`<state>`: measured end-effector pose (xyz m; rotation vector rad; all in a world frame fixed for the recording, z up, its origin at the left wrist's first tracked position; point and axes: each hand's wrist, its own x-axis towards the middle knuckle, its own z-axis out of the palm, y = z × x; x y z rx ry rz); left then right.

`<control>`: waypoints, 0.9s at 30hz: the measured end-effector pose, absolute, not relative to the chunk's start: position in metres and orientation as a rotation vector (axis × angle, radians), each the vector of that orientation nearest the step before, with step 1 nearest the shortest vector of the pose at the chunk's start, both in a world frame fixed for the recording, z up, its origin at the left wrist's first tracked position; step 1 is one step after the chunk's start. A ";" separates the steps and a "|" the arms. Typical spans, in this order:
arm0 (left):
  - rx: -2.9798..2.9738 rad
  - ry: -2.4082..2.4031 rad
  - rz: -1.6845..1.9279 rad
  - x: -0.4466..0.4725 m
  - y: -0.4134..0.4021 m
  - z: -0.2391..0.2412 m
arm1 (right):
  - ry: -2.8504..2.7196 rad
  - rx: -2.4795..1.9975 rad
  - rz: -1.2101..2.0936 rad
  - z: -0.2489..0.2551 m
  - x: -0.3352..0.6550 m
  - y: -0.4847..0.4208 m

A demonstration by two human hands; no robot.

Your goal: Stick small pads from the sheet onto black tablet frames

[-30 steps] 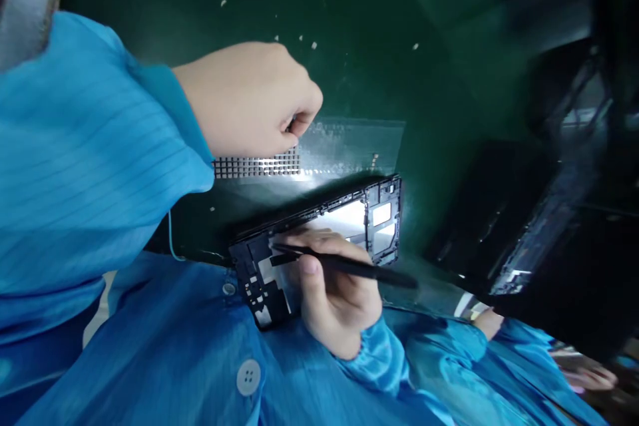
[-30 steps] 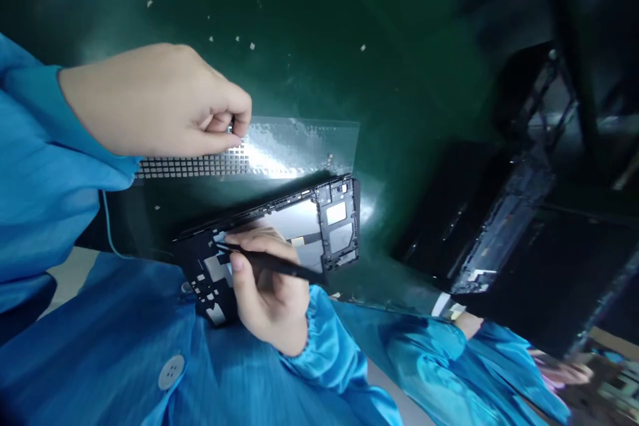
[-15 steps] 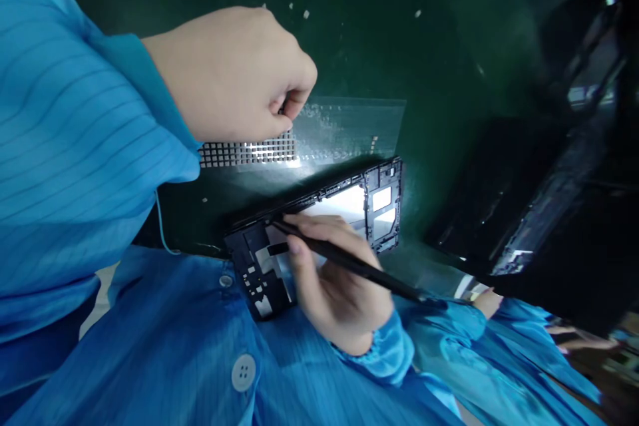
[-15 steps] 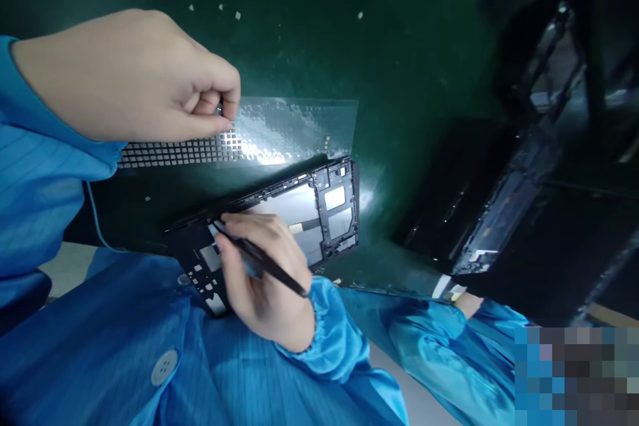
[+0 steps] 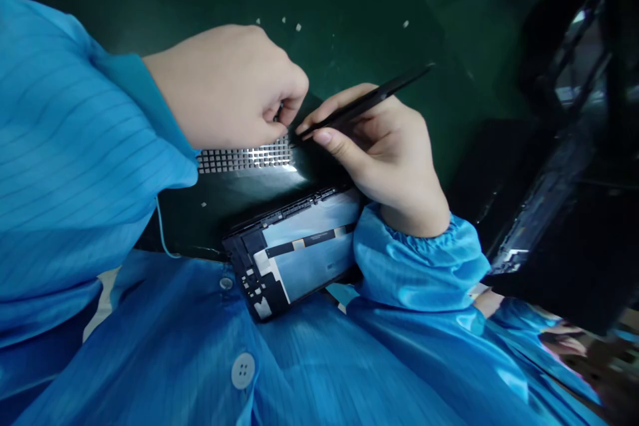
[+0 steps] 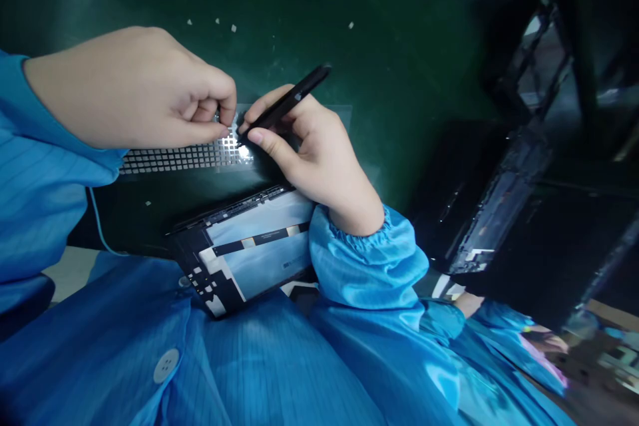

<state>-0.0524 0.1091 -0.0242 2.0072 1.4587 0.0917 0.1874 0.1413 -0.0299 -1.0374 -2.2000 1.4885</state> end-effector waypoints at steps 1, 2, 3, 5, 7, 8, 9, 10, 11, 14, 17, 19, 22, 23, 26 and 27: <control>2.008 1.469 0.082 -0.052 0.109 -0.024 | -2.218 -1.033 1.468 -0.029 0.187 0.141; 2.009 1.479 0.073 -0.052 0.110 -0.024 | -2.248 -1.028 1.441 -0.029 0.187 0.143; 2.010 1.490 0.063 -0.052 0.110 -0.024 | -2.283 -1.022 1.413 -0.029 0.186 0.146; 2.021 1.483 0.063 -0.051 0.110 -0.023 | -2.332 -1.017 1.389 -0.028 0.185 0.152; 2.041 1.460 0.087 -0.050 0.110 -0.023 | -2.300 -1.033 1.433 -0.026 0.186 0.152; 2.048 1.455 0.096 -0.050 0.110 -0.023 | -2.249 -1.060 1.456 -0.024 0.188 0.147; 2.053 1.452 0.101 -0.050 0.110 -0.023 | -2.181 -1.102 1.464 -0.022 0.189 0.138; 2.054 1.456 0.098 -0.049 0.110 -0.022 | -2.100 -1.149 1.451 -0.020 0.192 0.125; 2.050 1.465 0.089 -0.049 0.109 -0.022 | -2.015 -1.194 1.414 -0.018 0.194 0.109; 2.044 1.467 0.065 -0.049 0.109 -0.021 | -1.796 -1.220 1.218 -0.021 0.199 0.047; 2.047 1.469 0.050 -0.050 0.107 -0.020 | -1.745 -1.147 1.017 -0.034 0.199 0.002; 2.054 1.470 0.056 -0.051 0.106 -0.020 | -1.765 -1.148 0.957 -0.043 0.197 -0.008; 2.070 1.460 0.084 -0.052 0.106 -0.022 | -1.762 -1.152 0.982 -0.048 0.195 -0.005; 2.075 1.458 0.094 -0.052 0.107 -0.022 | -1.759 -1.143 0.995 -0.048 0.194 -0.003; 2.066 1.460 0.099 -0.051 0.108 -0.024 | -1.793 -1.130 1.000 -0.044 0.195 -0.005; 2.062 1.462 0.100 -0.050 0.108 -0.025 | -1.830 -1.128 0.987 -0.041 0.196 -0.006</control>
